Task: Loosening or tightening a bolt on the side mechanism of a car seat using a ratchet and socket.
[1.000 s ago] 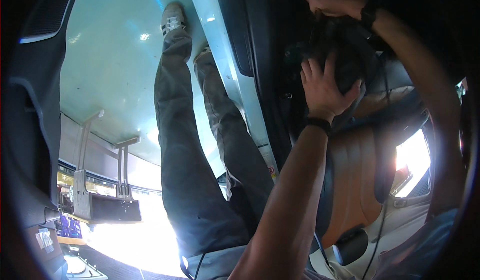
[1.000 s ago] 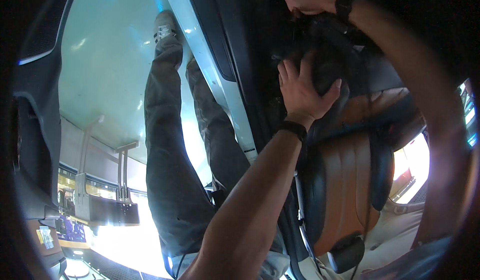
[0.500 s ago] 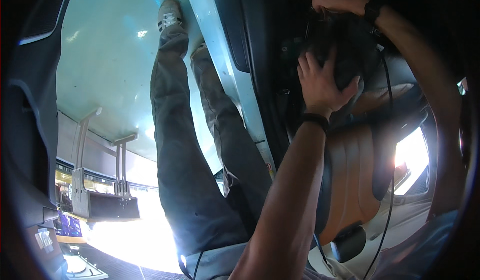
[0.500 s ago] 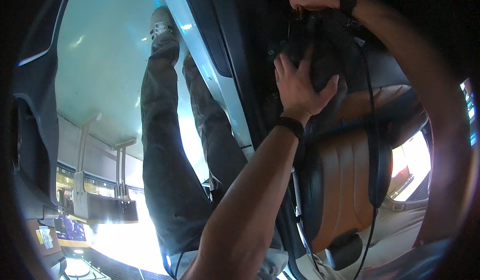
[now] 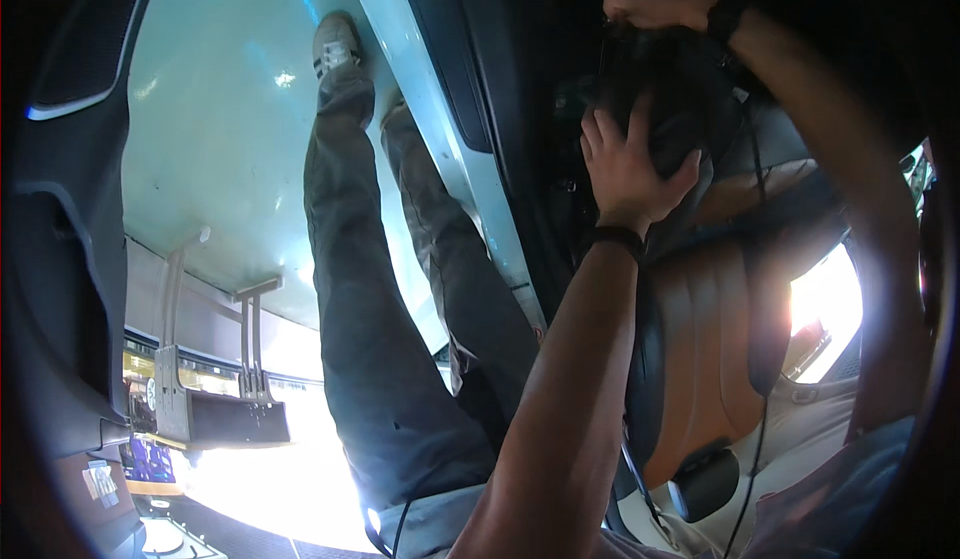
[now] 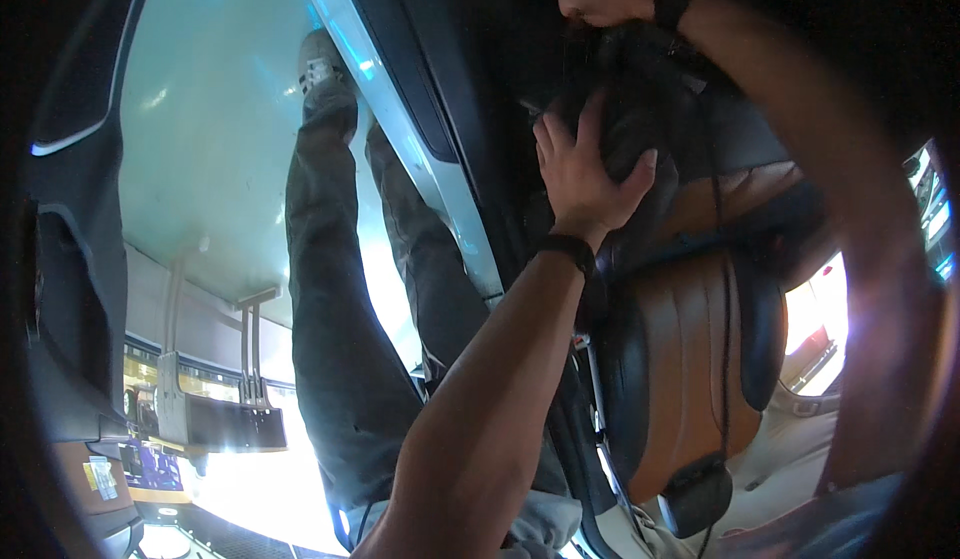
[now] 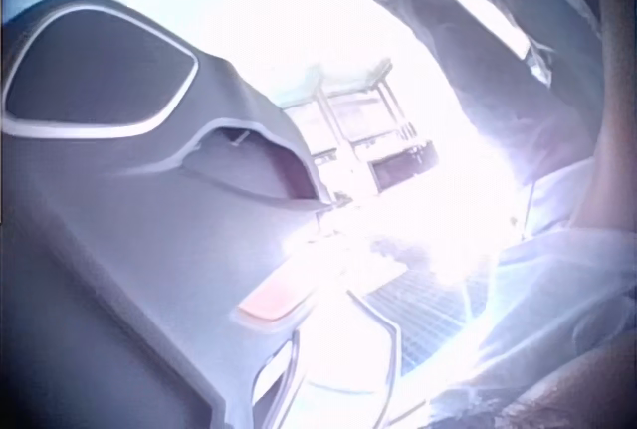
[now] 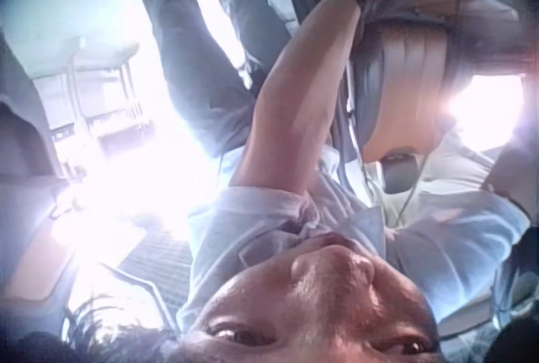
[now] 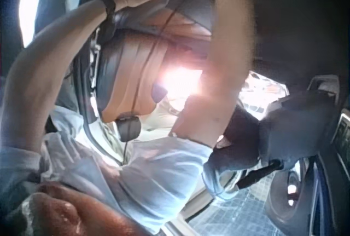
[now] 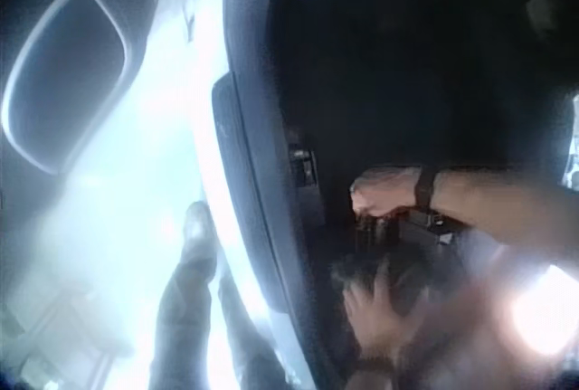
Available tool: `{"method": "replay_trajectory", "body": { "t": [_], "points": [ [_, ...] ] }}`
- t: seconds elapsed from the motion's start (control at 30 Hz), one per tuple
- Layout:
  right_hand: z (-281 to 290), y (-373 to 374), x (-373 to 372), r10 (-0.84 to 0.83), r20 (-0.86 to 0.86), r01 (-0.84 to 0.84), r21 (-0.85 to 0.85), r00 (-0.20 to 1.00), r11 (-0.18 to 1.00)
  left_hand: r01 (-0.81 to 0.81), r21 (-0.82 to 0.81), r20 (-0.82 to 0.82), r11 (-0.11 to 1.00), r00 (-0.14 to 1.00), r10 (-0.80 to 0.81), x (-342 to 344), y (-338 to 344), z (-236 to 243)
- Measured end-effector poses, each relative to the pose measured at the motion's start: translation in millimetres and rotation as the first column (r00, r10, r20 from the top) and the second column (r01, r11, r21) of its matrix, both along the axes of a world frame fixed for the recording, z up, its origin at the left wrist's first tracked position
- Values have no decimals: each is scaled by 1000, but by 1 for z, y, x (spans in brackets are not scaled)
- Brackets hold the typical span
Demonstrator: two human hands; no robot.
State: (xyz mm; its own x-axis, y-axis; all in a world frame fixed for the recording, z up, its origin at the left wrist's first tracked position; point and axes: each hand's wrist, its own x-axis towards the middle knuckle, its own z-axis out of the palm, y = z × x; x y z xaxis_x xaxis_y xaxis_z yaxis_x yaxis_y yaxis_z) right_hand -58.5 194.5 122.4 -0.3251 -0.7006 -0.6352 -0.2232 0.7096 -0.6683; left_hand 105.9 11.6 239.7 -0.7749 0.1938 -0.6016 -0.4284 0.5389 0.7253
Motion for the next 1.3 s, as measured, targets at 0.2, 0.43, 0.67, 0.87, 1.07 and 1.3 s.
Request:
{"method": "replay_trajectory", "body": {
  "t": [0.2,0.43,0.67,0.87,1.07,1.3],
  "points": [
    [-53,44,34,106,26,-107,431,994,896,-12,103,24,995,1000,10,3,18,9],
    [4,-6,23,265,-247,-204,246,932,948,52,27,-20,998,998,-51,3,7,1],
    [-12,-24,4,-222,104,133,535,970,834,3,77,-31,997,1000,-1,3,5,-3],
    [7,-29,12,194,-111,-142,360,975,922,1,69,-35,998,999,2,3,5,-2],
    [1,-20,6,-164,88,114,410,982,905,2,72,2,997,1000,-2,1,1,-3],
    [6,-27,18,128,-221,-44,350,967,936,13,76,7,997,1000,-13,1,4,1]
  ]
}}
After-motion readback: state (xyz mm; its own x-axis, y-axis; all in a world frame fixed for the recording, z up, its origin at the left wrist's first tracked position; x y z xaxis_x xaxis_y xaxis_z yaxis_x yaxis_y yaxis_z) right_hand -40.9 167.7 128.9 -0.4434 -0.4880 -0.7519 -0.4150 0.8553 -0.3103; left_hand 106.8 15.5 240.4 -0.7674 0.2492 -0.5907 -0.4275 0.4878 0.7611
